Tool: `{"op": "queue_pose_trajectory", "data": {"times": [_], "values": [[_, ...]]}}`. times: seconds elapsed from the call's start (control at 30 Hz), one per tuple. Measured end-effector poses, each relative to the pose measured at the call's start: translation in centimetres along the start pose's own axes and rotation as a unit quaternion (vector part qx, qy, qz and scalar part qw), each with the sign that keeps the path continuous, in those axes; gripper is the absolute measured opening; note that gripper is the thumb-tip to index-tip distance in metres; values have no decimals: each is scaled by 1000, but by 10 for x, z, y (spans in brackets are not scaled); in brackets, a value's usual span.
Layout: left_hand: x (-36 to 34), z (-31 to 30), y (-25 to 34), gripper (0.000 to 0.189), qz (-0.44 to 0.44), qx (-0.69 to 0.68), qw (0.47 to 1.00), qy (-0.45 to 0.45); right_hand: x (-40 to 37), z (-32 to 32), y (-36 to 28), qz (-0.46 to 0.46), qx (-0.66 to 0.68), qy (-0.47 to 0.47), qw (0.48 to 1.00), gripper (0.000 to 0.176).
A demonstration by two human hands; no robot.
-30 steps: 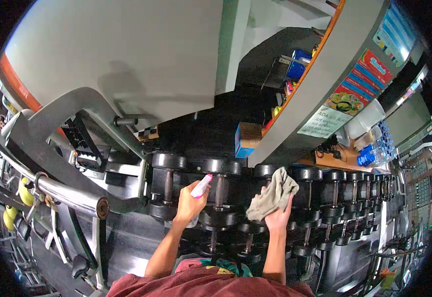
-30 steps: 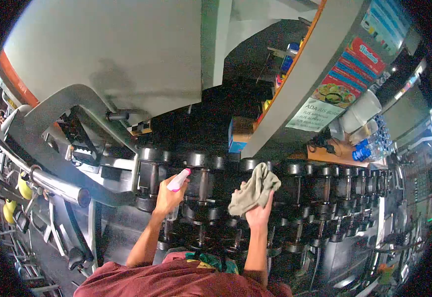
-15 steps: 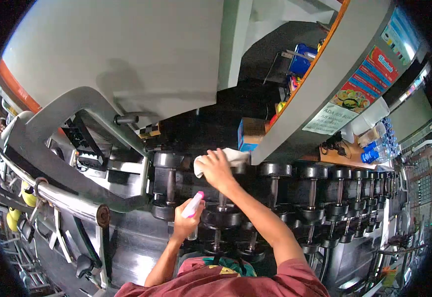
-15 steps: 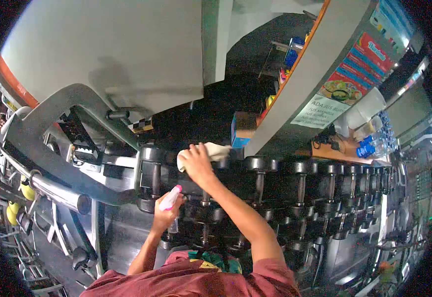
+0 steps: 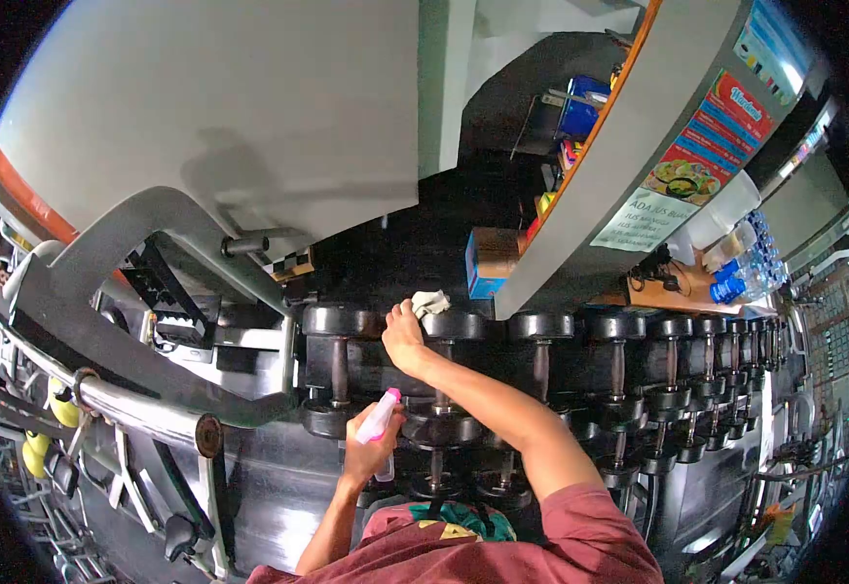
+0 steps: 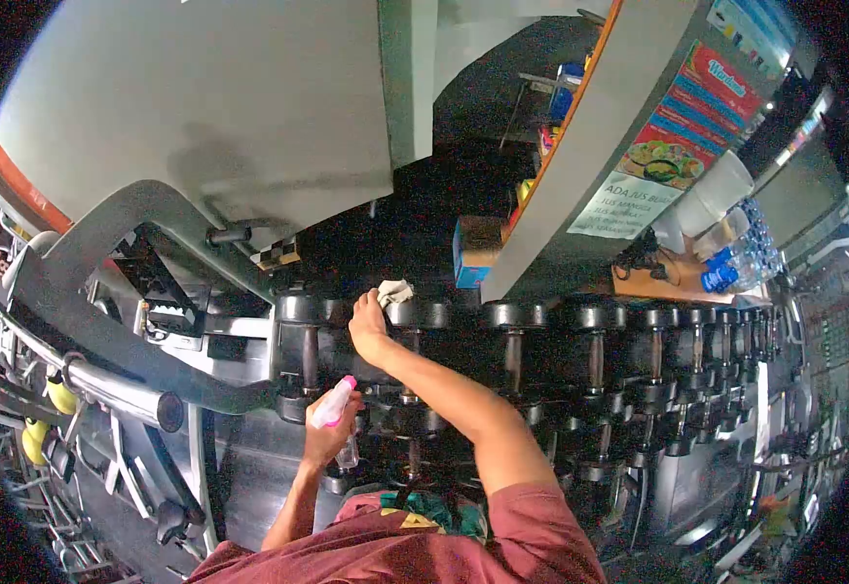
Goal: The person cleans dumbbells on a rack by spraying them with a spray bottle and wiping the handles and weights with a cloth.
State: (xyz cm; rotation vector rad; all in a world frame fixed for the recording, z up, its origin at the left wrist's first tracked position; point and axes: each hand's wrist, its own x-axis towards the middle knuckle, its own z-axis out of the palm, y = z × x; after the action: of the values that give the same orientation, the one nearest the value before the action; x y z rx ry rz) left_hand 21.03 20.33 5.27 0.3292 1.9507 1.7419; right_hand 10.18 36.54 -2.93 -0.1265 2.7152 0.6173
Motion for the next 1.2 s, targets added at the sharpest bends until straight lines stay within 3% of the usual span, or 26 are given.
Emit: {"op": "queue_pose_trajectory", "data": {"times": [0.07, 0.1, 0.13, 0.2, 0.27, 0.37, 0.43, 0.5, 0.57, 0.6, 0.67, 0.7, 0.77, 0.8, 0.83, 0.9, 0.97, 1.07, 1.1, 1.17, 1.2], "values": [[2, 1, 0, 16, 1, 1, 1000, -4, -19, 11, 10, -1, 49, 168, 985, 21], [2, 1, -3, 16, 2, -12, 1000, -9, -31, 12, 15, 0, 48, 168, 985, 21], [2, 0, -5, 16, 1, -24, 1000, -13, -41, 13, 18, 2, 90, 255, 963, 20], [3, 0, -1, 16, 4, -26, 1000, -13, -57, 12, 27, 2, 133, 338, 932, 19], [4, -1, 3, 15, 6, -28, 999, -16, -74, 7, 36, 22, 277, 413, 867, 22], [6, -2, 4, 15, 5, -19, 1000, -21, -97, 4, 51, 95, 338, 448, 822, 25], [8, -3, -2, 14, -15, -21, 999, -25, -112, 16, 67, 166, 432, 407, 788, 38], [11, 1, -5, 14, -11, -19, 1000, -23, -117, 56, 69, 263, 552, 409, 678, 36], [14, 4, -6, 14, -8, -15, 1000, -20, -115, 107, 63, 346, 686, 321, 553, 33], [15, 6, -6, 13, -12, -21, 999, -31, -113, 127, 56, 347, 687, 319, 552, 33], [16, 9, -6, 13, -17, -24, 999, -43, -109, 151, 46, 397, 744, 187, 503, 34], [17, 10, -8, 13, -13, -23, 998, -55, -109, 147, 46, 398, 745, 187, 501, 34], [20, 13, -7, 13, -8, -22, 998, -65, -108, 130, 48, 418, 764, 201, 448, 33], [19, 14, -5, 14, -10, -32, 997, -63, -105, 130, 50, 380, 806, 231, 390, 32], [20, 15, -4, 14, -12, -42, 997, -62, -105, 130, 48, 381, 807, 232, 388, 32], [20, 15, -4, 14, -16, -41, 997, -60, -107, 113, 44, 357, 808, 336, 327, 30], [20, 15, -5, 14, -24, -40, 997, -58, -106, 97, 39, 327, 782, 412, 333, 31], [19, 13, -9, 14, -42, -19, 997, -56, -99, 110, 39, 265, 635, 475, 548, 43], [19, 12, -12, 14, -31, -19, 998, -60, -105, 87, 53, 237, 539, 495, 639, 44], [20, 13, -14, 13, -18, -19, 998, -65, -94, 81, 70, 222, 554, 480, 643, 39], [21, 13, -14, 13, -12, -21, 997, -69, -81, 93, 79, 244, 620, 413, 621, 36]]}}
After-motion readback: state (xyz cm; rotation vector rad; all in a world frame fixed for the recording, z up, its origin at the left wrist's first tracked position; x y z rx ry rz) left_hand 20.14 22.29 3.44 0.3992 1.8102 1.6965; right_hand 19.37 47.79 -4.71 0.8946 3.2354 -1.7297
